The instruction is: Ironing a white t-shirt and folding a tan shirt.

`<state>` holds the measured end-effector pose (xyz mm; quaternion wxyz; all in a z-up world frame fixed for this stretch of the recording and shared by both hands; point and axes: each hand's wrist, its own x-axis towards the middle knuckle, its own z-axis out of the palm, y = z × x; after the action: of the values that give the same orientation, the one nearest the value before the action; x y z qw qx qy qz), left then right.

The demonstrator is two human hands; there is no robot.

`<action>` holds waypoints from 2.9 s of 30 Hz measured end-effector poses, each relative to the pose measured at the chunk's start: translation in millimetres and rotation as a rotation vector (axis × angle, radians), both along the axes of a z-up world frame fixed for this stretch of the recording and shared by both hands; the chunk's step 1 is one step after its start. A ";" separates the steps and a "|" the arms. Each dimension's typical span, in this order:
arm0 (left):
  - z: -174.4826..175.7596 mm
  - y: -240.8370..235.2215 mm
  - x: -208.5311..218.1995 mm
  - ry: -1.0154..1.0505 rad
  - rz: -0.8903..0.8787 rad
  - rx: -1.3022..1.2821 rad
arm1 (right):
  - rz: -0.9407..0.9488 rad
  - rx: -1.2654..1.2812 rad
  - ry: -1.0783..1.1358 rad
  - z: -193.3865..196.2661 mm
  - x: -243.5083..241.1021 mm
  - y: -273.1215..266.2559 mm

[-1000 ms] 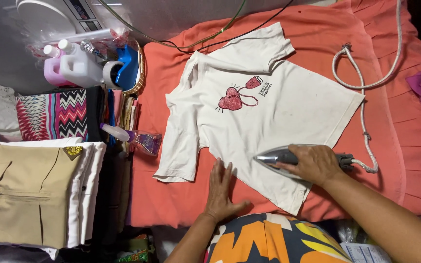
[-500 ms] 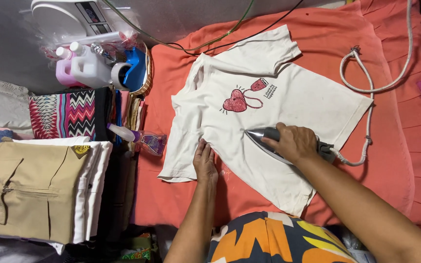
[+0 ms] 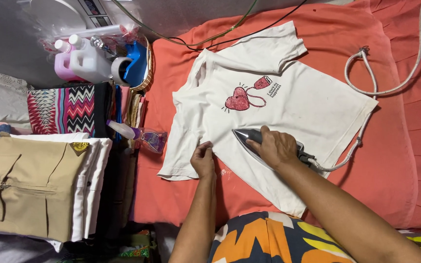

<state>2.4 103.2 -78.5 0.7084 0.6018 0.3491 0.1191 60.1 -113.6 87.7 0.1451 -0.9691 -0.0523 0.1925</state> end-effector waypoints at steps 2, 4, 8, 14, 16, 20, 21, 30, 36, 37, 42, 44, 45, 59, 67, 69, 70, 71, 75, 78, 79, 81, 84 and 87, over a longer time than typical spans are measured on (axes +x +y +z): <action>2.5 4.8 -3.5 -0.024 0.004 0.070 | 0.021 0.024 0.006 -6.6 -22.4 -2.3; 4.6 6.2 -4.0 -0.051 0.005 0.137 | 0.039 0.046 0.010 -1.6 -41.8 -6.2; 7.3 4.2 -1.3 -0.021 0.041 0.117 | 0.082 -0.042 0.062 0.1 -62.0 -30.8; 2.5 11.9 -4.6 -0.064 -0.010 0.148 | -0.156 -0.143 0.059 4.7 -59.3 -77.7; 15.3 12.4 -7.3 -0.077 -0.045 0.172 | -0.209 -0.171 0.047 3.1 -72.6 -81.5; 47.7 8.8 -9.9 -0.072 -0.157 0.317 | -0.084 -0.163 0.083 -1.7 -107.4 -78.0; 53.5 8.9 -11.7 -0.020 -0.168 0.426 | -0.036 -0.144 0.033 -1.5 -115.4 -76.8; 27.9 28.9 -17.7 0.047 -0.333 1.052 | 0.137 -0.120 -0.042 0.4 -104.4 -65.7; 67.8 41.1 -13.4 0.458 -0.491 0.961 | -0.078 -0.215 0.180 27.7 -75.0 -29.8; 65.0 44.1 -14.8 0.458 -0.490 0.960 | -0.077 -0.216 0.180 23.5 -74.3 -25.5; 42.5 52.7 -20.7 0.315 -0.576 0.923 | 0.141 -0.092 0.055 7.8 -73.0 -2.1; 36.7 53.1 -21.4 0.305 -0.569 0.950 | 0.098 -0.082 0.031 8.4 -62.5 9.5; 34.0 54.3 -22.7 0.296 -0.562 0.980 | 0.055 -0.070 0.006 8.4 -57.6 16.2; 26.6 59.2 -27.4 0.061 -0.478 0.978 | 0.027 -0.032 0.083 3.7 -30.8 68.9; 26.2 60.6 -26.8 -0.034 -0.447 1.006 | -0.101 -0.081 0.023 8.4 -71.4 28.4; 30.7 59.3 -22.3 0.036 -0.502 0.978 | -0.155 -0.121 0.029 6.0 -68.3 14.6; 46.1 56.7 -22.9 0.033 -0.507 0.979 | -0.161 -0.120 0.030 8.1 -72.6 11.7; 61.2 54.4 -23.1 0.183 -0.580 0.938 | -0.176 -0.110 0.044 9.8 -76.5 9.1; 80.9 50.9 -32.4 0.358 -0.790 1.088 | -0.181 -0.121 0.032 8.4 -105.0 -4.7; 75.1 52.1 -37.6 0.075 -0.810 1.467 | -0.249 -0.163 0.006 10.2 -104.2 -20.3; 95.0 44.7 -32.7 0.071 -0.817 1.468 | -0.257 -0.162 0.008 12.4 -106.1 -23.5; 135.7 30.9 -21.6 0.514 -1.036 1.173 | -0.304 -0.210 0.080 17.4 -106.7 -28.9; 121.6 11.8 -10.6 0.446 -1.037 1.154 | -0.243 -0.192 0.128 0.0 -123.3 -35.2; 62.5 4.0 -3.2 -0.101 -0.967 1.390 | -0.222 -0.201 0.044 -4.2 -122.0 -46.9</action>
<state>-0.8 107.2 -15.9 0.1650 0.9774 -0.1313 0.0172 -61.9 -160.5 83.5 0.0687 -0.9741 0.0782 0.2007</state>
